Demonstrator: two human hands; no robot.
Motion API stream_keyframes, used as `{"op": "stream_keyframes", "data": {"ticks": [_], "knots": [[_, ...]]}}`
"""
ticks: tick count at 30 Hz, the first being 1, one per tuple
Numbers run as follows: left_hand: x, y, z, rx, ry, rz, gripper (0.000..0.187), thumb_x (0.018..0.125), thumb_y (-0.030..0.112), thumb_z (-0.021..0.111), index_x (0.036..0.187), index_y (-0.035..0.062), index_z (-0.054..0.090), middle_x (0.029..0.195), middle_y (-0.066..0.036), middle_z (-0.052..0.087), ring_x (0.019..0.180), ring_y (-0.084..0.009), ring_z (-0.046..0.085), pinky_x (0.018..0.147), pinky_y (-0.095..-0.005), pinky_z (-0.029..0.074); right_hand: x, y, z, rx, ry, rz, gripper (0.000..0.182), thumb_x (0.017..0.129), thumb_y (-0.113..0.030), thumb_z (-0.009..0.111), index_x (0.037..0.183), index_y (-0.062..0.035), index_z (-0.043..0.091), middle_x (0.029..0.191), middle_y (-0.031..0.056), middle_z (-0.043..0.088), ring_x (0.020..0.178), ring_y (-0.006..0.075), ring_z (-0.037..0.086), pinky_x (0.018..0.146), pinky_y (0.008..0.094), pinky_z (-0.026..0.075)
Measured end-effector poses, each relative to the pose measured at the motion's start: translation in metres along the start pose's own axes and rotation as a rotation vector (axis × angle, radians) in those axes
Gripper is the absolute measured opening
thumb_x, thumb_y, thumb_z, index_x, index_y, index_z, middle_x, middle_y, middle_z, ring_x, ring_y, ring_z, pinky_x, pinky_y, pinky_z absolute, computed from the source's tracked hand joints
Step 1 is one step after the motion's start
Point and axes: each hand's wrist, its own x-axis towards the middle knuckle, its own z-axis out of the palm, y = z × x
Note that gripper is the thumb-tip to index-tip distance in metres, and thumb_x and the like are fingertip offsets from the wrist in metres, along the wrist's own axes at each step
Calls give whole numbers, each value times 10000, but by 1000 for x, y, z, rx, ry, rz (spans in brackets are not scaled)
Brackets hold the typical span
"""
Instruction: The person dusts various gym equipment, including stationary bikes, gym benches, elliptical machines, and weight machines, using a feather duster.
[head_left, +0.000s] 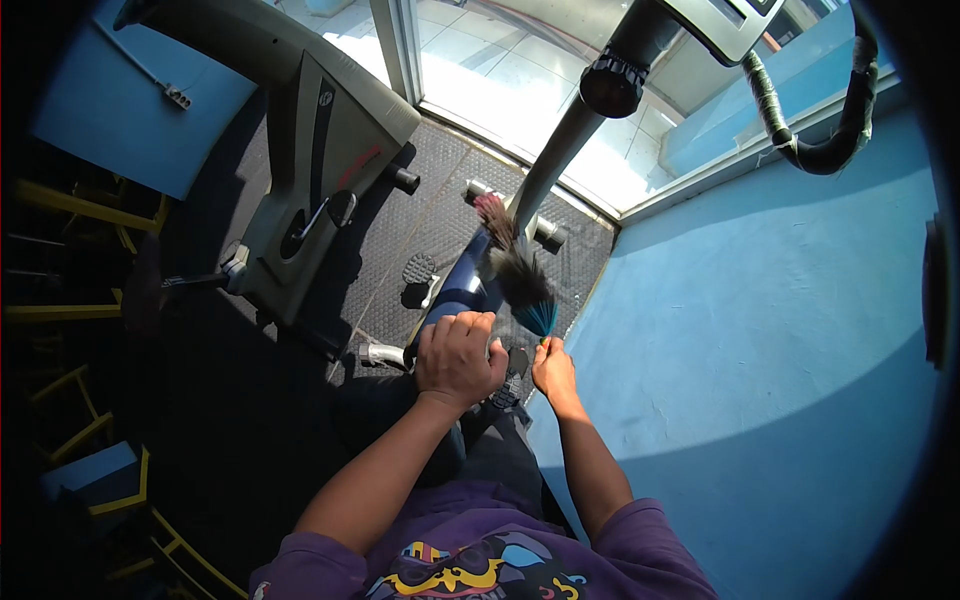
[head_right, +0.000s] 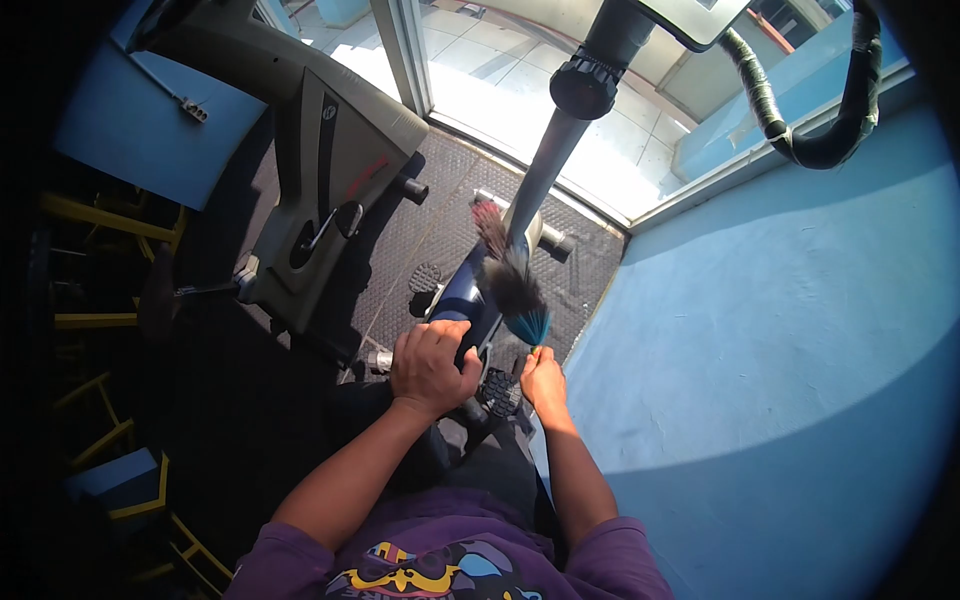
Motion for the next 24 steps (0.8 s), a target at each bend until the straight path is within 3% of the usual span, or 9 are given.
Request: {"op": "stream_keyframes", "data": {"ticks": [3, 6, 12, 13, 16, 18, 19, 22, 24], "knots": [[0, 3, -2, 15, -6, 5, 346, 758, 252, 646, 1070, 106, 673, 1039, -47, 653, 966, -258, 607, 855, -410, 451, -4, 17, 1, -22, 15, 42, 329, 973, -315, 515, 1122, -23, 502, 997, 315, 662, 959, 502, 625, 841, 564, 491], [2, 2, -1, 13, -5, 29, 342, 756, 241, 644, 1070, 106, 675, 1036, -45, 658, 970, -260, 608, 850, -409, 454, -43, 52, 12, -77, -165, 25, 350, 947, -350, 527, 1089, -37, 594, 1008, 303, 665, 962, 496, 628, 853, 557, 493], [2, 5, 2, 70, -11, 105, 432, 753, 255, 653, 1170, 143, 662, 1162, -77, 637, 1043, -255, 587, 907, -422, 451, -111, 115, 55, 293, 116, 186, 320, 888, -328, 589, 1000, -32, 638, 853, 251, 680, 860, 437, 660, 752, 483, 508], [2, 8, 3, 179, -49, 117, 534, 756, 294, 651, 1268, 144, 631, 1306, -132, 583, 1158, -302, 553, 975, -438, 427, -100, 122, 66, 345, 129, 208, 310, 890, -311, 594, 992, -22, 639, 829, 237, 677, 822, 413, 662, 730, 467, 506], [20, 22, 0, 392, -429, -19, 684, 743, 352, 631, 1389, 137, 563, 1475, -203, 461, 1322, -379, 467, 1053, -461, 391, -57, 111, 72, 466, 40, 274, 306, 900, -278, 610, 1032, -5, 651, 823, 190, 686, 795, 300, 673, 744, 429, 503], [24, 24, 0, 372, -459, 9, 677, 741, 345, 634, 1379, 125, 570, 1464, -211, 471, 1311, -391, 473, 1048, -464, 394, -9, 115, 92, 471, 5, 181, 319, 902, -291, 617, 1055, -13, 653, 875, 181, 695, 831, 295, 673, 770, 414, 501], [23, 25, 2, 342, -484, 19, 671, 740, 338, 638, 1369, 113, 576, 1452, -219, 481, 1300, -404, 478, 1044, -467, 397, 25, 121, 104, 466, -135, 215, 332, 907, -314, 617, 1071, -27, 653, 919, 186, 697, 862, 329, 668, 793, 411, 499], [24, 32, 10, 365, -455, 43, 648, 709, 328, 665, 1313, 98, 623, 1408, -232, 516, 1257, -425, 507, 1042, -482, 412, 124, 135, 119, 497, -104, -45, 370, 901, -370, 607, 1078, -49, 663, 995, 227, 688, 978, 396, 657, 834, 431, 499], [23, 36, 18, 402, -473, 58, 641, 686, 319, 691, 1285, 94, 642, 1406, -225, 515, 1247, -422, 513, 1041, -493, 421, 186, 127, 85, 415, -147, 134, 379, 904, -366, 604, 1107, -54, 674, 1034, 226, 694, 1019, 395, 656, 870, 452, 498]]}}
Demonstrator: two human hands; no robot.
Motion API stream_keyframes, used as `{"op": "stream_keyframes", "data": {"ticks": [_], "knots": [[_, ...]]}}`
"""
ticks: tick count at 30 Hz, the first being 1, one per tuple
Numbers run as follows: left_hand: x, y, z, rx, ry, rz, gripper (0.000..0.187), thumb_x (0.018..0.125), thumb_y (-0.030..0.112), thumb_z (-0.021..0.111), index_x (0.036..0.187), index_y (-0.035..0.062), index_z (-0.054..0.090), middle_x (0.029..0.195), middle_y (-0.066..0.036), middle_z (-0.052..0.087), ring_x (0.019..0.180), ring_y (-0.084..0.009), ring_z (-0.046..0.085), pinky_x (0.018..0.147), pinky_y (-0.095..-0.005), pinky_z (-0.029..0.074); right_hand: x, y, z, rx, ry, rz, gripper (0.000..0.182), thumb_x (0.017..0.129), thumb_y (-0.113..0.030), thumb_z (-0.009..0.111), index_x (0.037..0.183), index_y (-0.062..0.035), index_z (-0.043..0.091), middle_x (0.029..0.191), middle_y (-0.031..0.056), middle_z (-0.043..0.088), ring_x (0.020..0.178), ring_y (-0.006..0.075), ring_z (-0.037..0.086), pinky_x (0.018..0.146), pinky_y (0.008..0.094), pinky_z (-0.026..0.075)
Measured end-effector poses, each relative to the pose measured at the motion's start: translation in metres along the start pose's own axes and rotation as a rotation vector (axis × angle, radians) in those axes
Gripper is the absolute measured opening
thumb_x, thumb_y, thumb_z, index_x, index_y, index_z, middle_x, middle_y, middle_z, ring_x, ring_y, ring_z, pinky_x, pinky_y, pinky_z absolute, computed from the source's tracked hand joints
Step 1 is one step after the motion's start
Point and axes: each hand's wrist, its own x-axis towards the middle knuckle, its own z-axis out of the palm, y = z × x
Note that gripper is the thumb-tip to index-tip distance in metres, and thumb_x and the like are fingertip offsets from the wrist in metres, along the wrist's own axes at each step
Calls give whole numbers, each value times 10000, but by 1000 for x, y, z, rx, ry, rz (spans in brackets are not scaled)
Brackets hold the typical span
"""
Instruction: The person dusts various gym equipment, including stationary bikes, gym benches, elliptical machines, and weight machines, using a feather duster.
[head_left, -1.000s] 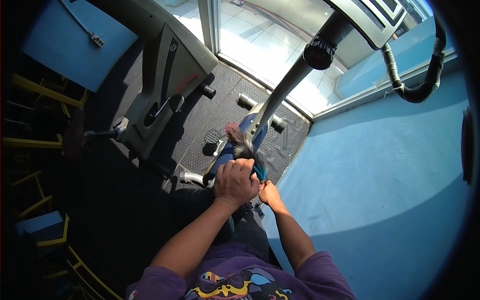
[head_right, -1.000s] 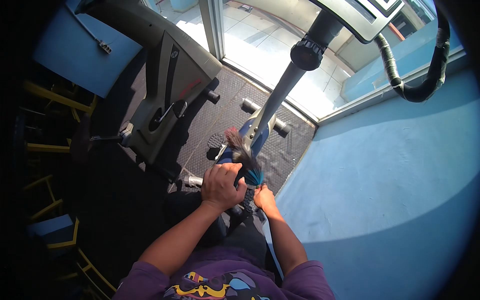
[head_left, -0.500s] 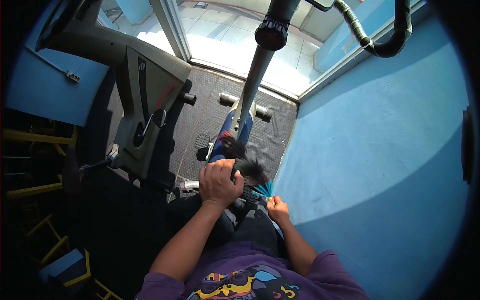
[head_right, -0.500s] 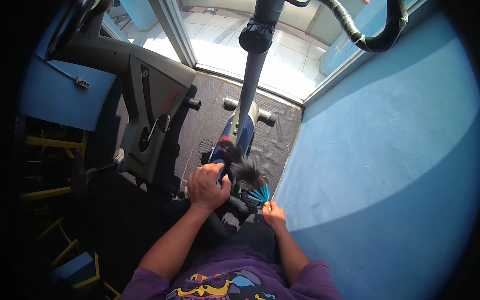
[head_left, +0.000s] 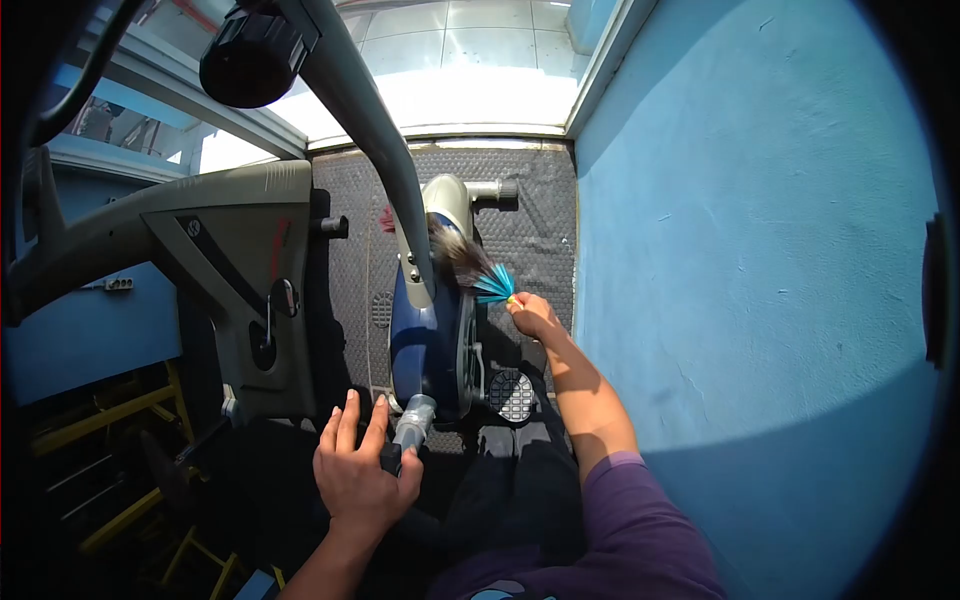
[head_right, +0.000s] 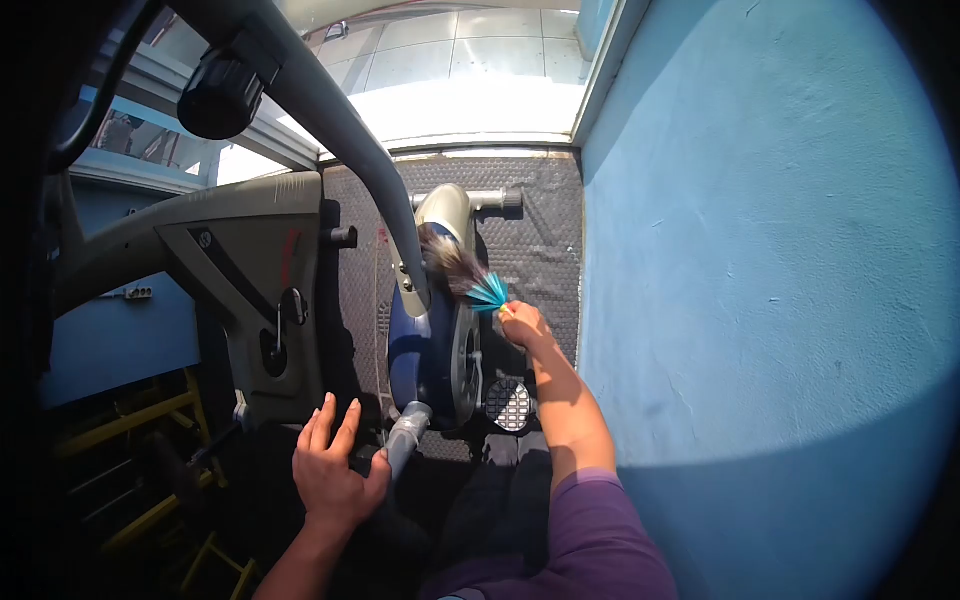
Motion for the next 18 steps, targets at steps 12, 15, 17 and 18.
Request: {"op": "stream_keyframes", "data": {"ticks": [12, 15, 17, 18], "knots": [[22, 7, 8, 17, -36, 105, 532, 786, 229, 697, 1289, 68, 637, 1362, -278, 535, 1186, -459, 544, 1002, -497, 440, 96, -8, -55, -48, -465, -74, 314, 877, -315, 695, 1021, -37, 714, 714, 118, 655, 617, 200, 608, 576, 388, 476], [24, 5, 9, 43, -48, 104, 534, 782, 229, 700, 1276, 37, 637, 1342, -284, 547, 1157, -454, 558, 990, -491, 448, 126, -22, -62, -86, -305, -85, 329, 898, -338, 667, 1021, -37, 714, 718, 125, 660, 620, 216, 624, 581, 396, 492], [25, 4, 12, 33, -45, 94, 525, 789, 228, 697, 1268, 22, 638, 1334, -283, 553, 1146, -451, 564, 985, -487, 450, 178, -13, -42, -175, -25, -344, 358, 938, -334, 609, 1001, 8, 694, 691, 158, 651, 595, 269, 657, 565, 423, 520], [25, 4, 13, 44, -46, 84, 511, 798, 221, 691, 1260, 10, 639, 1330, -286, 556, 1140, -447, 567, 977, -484, 454, 184, -32, -46, -180, -100, -165, 383, 954, -332, 585, 993, 38, 677, 681, 183, 643, 582, 297, 661, 555, 434, 530]]}}
